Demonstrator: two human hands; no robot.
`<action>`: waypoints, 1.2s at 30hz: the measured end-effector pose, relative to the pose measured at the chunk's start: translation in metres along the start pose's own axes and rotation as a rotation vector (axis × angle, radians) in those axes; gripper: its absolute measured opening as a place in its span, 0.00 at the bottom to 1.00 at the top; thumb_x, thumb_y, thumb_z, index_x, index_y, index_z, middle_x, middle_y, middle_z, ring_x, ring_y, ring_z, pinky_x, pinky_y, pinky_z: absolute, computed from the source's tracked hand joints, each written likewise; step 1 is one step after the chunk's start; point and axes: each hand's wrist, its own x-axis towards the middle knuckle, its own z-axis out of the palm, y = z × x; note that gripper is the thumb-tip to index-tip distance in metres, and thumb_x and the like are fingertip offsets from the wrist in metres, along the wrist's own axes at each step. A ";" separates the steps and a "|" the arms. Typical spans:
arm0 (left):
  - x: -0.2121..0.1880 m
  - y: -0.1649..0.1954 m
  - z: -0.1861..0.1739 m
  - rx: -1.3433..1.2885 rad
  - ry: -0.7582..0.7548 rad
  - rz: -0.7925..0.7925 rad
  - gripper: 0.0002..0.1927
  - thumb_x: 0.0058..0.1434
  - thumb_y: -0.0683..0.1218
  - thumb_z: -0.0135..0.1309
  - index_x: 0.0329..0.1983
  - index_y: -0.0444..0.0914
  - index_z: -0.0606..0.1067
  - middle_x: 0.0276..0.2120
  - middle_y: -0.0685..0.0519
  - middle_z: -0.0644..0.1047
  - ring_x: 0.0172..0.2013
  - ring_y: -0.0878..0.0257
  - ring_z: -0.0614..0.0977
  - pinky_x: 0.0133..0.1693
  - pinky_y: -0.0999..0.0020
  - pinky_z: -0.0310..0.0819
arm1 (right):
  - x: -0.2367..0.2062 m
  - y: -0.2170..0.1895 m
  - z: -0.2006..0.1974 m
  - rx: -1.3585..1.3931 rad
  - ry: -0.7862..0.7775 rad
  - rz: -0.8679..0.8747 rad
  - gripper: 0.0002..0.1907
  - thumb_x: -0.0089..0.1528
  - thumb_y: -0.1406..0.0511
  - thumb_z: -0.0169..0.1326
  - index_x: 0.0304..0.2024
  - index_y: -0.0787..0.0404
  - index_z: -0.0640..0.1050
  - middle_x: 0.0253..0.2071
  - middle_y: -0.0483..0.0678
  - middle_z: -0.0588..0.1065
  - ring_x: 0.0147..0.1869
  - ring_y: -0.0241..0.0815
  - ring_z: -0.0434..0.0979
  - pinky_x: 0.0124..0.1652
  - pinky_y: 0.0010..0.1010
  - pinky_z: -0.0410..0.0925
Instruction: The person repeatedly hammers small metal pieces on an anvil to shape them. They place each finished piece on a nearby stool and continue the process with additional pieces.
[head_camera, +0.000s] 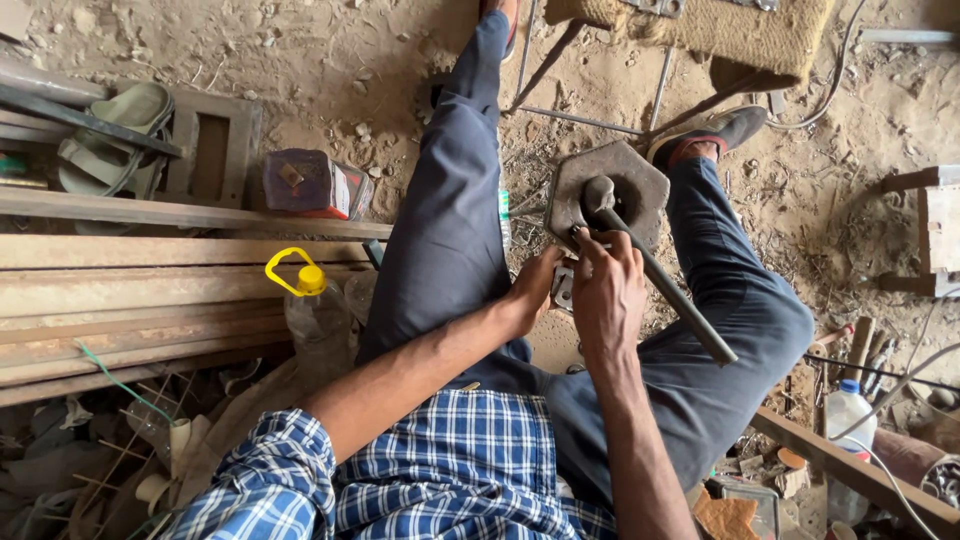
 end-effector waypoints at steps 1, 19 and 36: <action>-0.001 -0.001 0.001 -0.045 -0.029 0.010 0.30 0.72 0.57 0.29 0.65 0.33 0.66 0.57 0.42 0.71 0.56 0.57 0.73 0.57 0.56 0.67 | -0.001 0.000 -0.001 -0.007 -0.024 0.005 0.14 0.65 0.70 0.56 0.53 0.60 0.83 0.48 0.51 0.77 0.46 0.51 0.77 0.40 0.40 0.74; -0.017 0.005 0.014 -0.006 -0.120 -0.031 0.22 0.70 0.55 0.37 0.42 0.37 0.77 0.35 0.51 0.81 0.31 0.62 0.81 0.35 0.66 0.80 | -0.054 0.041 -0.026 0.295 -0.258 0.161 0.14 0.58 0.65 0.65 0.47 0.56 0.85 0.41 0.46 0.79 0.34 0.43 0.82 0.36 0.33 0.74; -0.035 0.033 0.039 0.775 0.407 0.923 0.22 0.59 0.49 0.64 0.55 0.39 0.74 0.33 0.45 0.79 0.32 0.54 0.81 0.36 0.60 0.76 | -0.048 0.080 -0.022 0.302 0.122 -0.036 0.04 0.63 0.70 0.61 0.40 0.64 0.82 0.30 0.51 0.76 0.29 0.44 0.75 0.30 0.36 0.68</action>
